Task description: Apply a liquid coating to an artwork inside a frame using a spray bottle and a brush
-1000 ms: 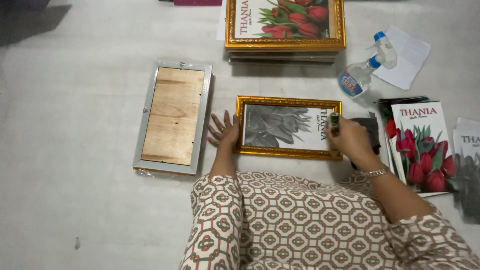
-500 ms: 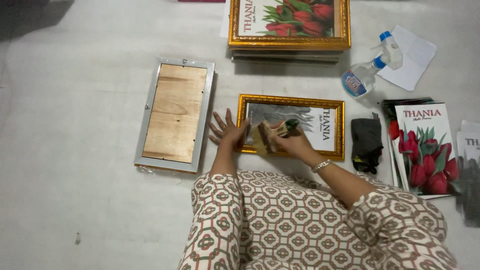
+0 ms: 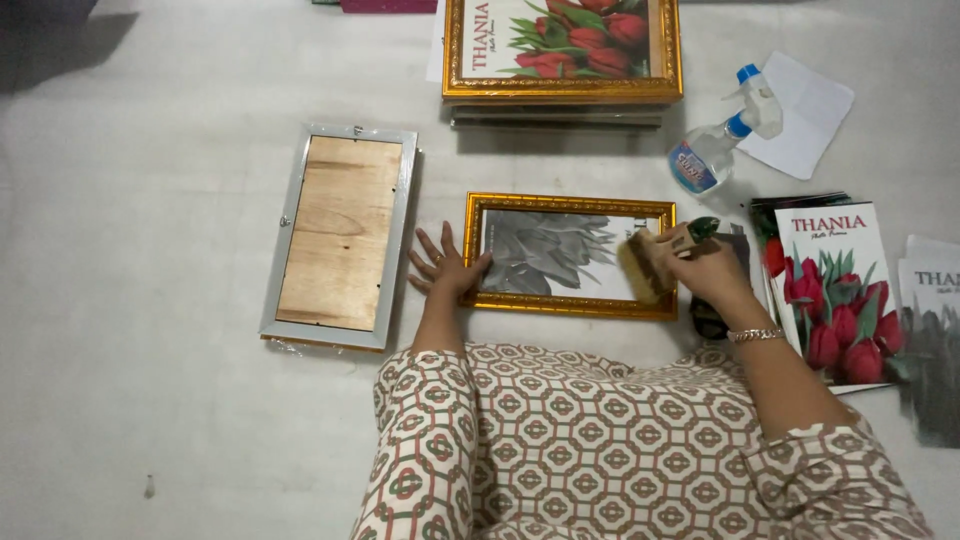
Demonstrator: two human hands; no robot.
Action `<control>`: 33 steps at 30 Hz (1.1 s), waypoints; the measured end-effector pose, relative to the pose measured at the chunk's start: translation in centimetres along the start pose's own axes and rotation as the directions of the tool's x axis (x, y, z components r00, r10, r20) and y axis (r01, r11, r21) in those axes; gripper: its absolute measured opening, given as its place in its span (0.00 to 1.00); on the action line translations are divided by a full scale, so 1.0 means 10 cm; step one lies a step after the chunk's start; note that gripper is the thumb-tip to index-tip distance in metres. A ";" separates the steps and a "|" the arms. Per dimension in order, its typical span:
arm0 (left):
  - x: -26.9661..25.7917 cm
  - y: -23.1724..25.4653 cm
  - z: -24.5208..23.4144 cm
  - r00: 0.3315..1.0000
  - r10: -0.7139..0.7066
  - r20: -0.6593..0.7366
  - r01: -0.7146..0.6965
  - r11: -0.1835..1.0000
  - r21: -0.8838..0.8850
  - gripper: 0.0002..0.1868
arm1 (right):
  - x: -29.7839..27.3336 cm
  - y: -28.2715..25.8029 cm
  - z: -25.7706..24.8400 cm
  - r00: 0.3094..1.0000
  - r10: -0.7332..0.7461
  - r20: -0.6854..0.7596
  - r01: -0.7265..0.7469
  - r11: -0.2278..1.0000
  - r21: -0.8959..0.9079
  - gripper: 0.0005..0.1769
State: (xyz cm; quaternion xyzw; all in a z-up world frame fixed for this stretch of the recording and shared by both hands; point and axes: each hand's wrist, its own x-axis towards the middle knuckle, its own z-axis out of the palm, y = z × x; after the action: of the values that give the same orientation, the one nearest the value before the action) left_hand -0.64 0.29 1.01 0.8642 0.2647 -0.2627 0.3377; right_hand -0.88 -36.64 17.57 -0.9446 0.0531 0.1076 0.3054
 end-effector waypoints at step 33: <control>-0.07 -0.05 -0.03 0.999 0.042 -0.015 -0.042 0.999 0.003 0.43 | 0.62 0.48 0.09 0.943 -0.159 -0.293 0.144 0.987 -0.071 0.11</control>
State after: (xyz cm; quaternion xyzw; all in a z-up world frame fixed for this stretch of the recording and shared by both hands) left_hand -1.33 0.62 1.43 0.8721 0.2486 -0.2493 0.3399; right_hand 4.24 -40.19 12.71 -0.9584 0.0233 -0.0585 0.2783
